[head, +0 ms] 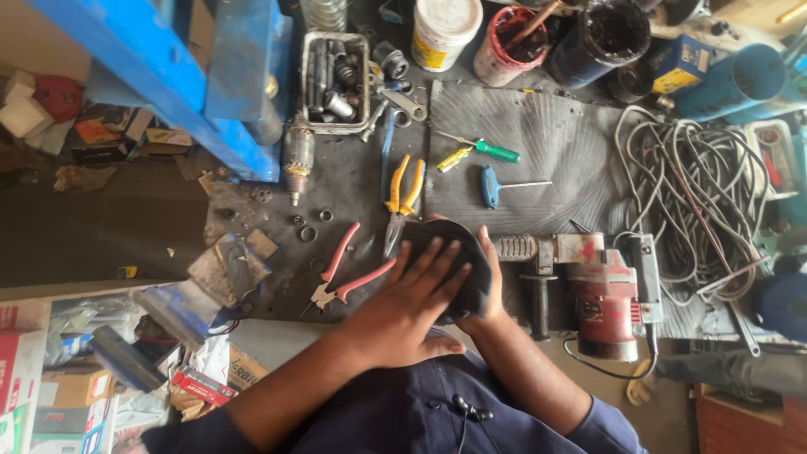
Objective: The person disassembles a handheld power tool, removes a screw, and then reassembles it using a screwdriver. They then wipe a small metal container with a cloth.
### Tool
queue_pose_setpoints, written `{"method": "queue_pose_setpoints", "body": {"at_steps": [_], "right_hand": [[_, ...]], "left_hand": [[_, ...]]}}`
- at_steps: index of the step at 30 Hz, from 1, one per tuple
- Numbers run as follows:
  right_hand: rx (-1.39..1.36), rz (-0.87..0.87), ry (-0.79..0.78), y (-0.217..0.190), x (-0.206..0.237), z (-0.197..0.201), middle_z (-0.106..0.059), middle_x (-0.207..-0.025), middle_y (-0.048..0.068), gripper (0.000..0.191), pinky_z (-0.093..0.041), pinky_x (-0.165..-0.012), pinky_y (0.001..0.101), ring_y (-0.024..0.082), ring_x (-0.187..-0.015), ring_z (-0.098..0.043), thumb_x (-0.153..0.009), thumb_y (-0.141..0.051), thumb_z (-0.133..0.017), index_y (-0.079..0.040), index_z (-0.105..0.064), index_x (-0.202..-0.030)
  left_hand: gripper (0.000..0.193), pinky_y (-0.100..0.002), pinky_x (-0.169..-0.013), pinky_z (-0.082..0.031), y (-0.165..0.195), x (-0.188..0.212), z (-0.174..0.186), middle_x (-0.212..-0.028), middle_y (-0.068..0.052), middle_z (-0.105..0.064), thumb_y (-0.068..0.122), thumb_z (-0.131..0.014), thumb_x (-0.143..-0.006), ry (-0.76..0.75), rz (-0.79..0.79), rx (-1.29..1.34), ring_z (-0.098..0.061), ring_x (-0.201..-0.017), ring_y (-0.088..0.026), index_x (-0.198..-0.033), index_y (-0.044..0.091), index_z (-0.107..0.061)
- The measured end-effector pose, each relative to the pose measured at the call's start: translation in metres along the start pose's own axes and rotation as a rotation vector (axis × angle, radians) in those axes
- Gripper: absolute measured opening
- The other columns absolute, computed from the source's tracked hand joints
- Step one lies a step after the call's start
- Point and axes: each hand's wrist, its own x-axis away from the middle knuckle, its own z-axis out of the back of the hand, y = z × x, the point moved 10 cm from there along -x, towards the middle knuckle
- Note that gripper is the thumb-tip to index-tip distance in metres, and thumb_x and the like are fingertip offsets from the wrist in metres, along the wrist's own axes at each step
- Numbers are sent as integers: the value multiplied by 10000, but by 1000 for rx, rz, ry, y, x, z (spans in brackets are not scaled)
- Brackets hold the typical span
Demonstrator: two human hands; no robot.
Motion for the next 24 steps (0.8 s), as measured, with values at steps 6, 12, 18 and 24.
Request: {"method": "queue_pose_setpoints", "body": {"at_steps": [6,12,18,24], "right_hand": [[167,75,214,-6,0,29,-640,-1308,155,635,-443,-1085,425,298,-1239,-588,-1052,-520,-321,-39,-546,-1401],[569,393,121,-29,1,26,-629,-1249,153,556,-437,-1097,393,259,-1197,-586,-1104,-438,-334,-20,-523,-1417],[1006,538,75,-39,12,0,-606,-1378,169,604,-384,-1156,373,259,-1319,-552,-1113,-474,-327,2,-512,-1436],[385,312,-49,-23,3,-12,-570,-1403,161,644,-439,-1089,456,289,-1278,-569,-1052,-493,-359,-21,-438,-1481]], "left_hand": [[753,-679,-1158,-246,-13,-8,-11,-1494,-270,-467,462,-684,-788,-4,85,-269,-434,-1414,-382,-1290,-91,-592],[299,-441,-809,-540,-22,-6,-43,-1197,-271,-700,117,-702,-824,-130,168,-411,-660,-985,-324,-1057,-67,-666],[299,-446,-814,-536,-71,24,-56,-937,-201,-711,209,-775,-850,-349,591,221,-675,-924,-345,-1000,-27,-669],[353,-337,-976,-524,-113,41,34,-1142,-115,-708,158,-676,-957,445,554,893,-652,-1061,-239,-1274,6,-646]]}}
